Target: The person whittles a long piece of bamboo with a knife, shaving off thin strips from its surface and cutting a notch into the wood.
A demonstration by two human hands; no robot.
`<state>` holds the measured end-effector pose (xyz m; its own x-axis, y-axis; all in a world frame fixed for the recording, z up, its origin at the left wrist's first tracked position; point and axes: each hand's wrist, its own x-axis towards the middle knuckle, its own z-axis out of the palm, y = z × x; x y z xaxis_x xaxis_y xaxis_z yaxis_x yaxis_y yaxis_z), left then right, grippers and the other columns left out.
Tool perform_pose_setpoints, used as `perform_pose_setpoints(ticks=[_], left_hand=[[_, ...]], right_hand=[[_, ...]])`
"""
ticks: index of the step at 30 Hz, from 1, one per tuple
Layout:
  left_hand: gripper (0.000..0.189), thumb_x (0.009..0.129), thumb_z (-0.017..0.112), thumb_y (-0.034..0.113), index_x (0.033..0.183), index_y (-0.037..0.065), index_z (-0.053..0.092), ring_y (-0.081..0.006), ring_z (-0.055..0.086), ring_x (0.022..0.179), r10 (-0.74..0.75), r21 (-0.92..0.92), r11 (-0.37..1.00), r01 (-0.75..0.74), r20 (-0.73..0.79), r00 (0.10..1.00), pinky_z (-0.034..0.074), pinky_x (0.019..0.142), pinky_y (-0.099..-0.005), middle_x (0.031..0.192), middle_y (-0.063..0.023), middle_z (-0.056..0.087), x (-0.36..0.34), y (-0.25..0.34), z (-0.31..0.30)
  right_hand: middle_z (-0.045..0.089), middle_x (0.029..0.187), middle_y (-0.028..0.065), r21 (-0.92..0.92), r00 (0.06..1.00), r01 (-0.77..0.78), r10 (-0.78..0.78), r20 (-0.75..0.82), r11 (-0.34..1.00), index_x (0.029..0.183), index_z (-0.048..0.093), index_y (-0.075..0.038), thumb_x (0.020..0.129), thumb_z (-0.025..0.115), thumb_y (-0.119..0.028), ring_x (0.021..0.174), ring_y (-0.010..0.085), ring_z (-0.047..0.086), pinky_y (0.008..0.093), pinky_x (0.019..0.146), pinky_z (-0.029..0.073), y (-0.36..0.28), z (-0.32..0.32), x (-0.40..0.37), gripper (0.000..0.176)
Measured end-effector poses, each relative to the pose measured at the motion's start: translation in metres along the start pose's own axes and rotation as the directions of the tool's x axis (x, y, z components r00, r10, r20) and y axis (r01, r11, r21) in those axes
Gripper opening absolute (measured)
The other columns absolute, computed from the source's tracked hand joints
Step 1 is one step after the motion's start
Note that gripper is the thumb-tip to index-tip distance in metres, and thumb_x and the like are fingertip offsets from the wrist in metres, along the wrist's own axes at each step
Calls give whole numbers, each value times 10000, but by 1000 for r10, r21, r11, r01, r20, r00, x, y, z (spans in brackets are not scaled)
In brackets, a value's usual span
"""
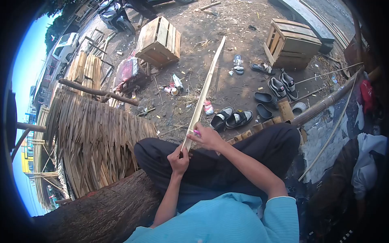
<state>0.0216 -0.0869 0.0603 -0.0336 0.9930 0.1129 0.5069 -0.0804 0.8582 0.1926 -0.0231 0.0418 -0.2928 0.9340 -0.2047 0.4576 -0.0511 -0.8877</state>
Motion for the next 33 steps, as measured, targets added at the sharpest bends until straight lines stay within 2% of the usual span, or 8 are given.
perform_pose_setpoints(ticks=[4, 11, 14, 17, 20, 24, 27, 33], left_hand=[[209, 900, 565, 42, 1066, -45, 658, -129, 663, 547, 66, 68, 995, -67, 21, 998, 510, 498, -257, 638, -85, 653, -2, -7, 2], [231, 876, 584, 38, 1082, -30, 665, -140, 665, 538, 196, 193, 960, -205, 62, 979, 510, 508, -262, 630, -107, 652, -3, -11, 3], [221, 889, 574, 40, 1075, -40, 662, -134, 665, 540, 193, 192, 960, -204, 73, 978, 507, 503, -251, 630, -90, 653, -2, -8, 3], [215, 901, 565, 44, 1070, -51, 659, -124, 661, 541, 39, 84, 996, -40, 22, 999, 506, 498, -238, 631, -71, 651, -3, -7, 2], [214, 915, 555, 54, 1062, -65, 655, -109, 651, 541, 59, 32, 998, -59, -19, 998, 504, 489, -227, 636, -61, 647, -2, -6, 5], [222, 929, 551, 73, 1053, -81, 651, -115, 651, 542, -23, -71, 997, 21, -25, 999, 509, 484, -226, 660, -73, 656, -1, -2, 2], [237, 940, 544, 95, 1046, -89, 651, -124, 653, 542, -133, -186, 974, 129, -12, 991, 513, 481, -224, 666, -77, 658, 3, -5, 0], [209, 916, 573, 91, 1043, -45, 667, -132, 663, 539, -66, -84, 994, 63, -33, 997, 516, 485, -244, 638, -76, 663, 2, -3, -1]], right_hand=[[593, 694, 77, 292, 1000, 26, -23, -13, 956, 1062, 629, -45, 825, 709, -336, 652, 147, 574, 320, 609, 457, 10, 2, 19, 384], [654, 725, 109, 395, 994, 96, -109, 12, 914, 906, 674, -47, 834, 703, -255, 666, 168, 613, 330, 657, 481, 22, 31, 18, 222], [647, 706, 135, 330, 993, 116, -109, -41, 937, 831, 642, -33, 834, 695, -287, 652, 246, 636, 371, 631, 488, 16, 26, 17, 259], [648, 707, 140, -95, 953, -10, -19, -302, 995, 771, 602, -32, 832, 679, -343, 661, 325, 642, 420, 603, 487, 17, 1, 20, 326], [644, 683, 131, -112, 880, -118, 52, -471, 987, 741, 579, -42, 813, 675, -415, 668, 356, 638, 442, 585, 487, 22, -28, 31, 392], [624, 640, 122, -272, 942, -112, 15, -335, 956, 726, 589, -39, 752, 719, -515, 620, 300, 636, 406, 555, 477, -6, -48, 11, 494], [584, 591, 83, -81, 991, -24, 13, -130, 996, 780, 628, -37, 763, 707, -537, 545, 236, 587, 384, 531, 447, 2, -25, 10, 507], [513, 559, 52, 253, 987, 159, -153, -45, 954, 975, 690, -49, 827, 715, -172, 542, 82, 424, 271, 510, 381, -7, 11, 3, 195]])
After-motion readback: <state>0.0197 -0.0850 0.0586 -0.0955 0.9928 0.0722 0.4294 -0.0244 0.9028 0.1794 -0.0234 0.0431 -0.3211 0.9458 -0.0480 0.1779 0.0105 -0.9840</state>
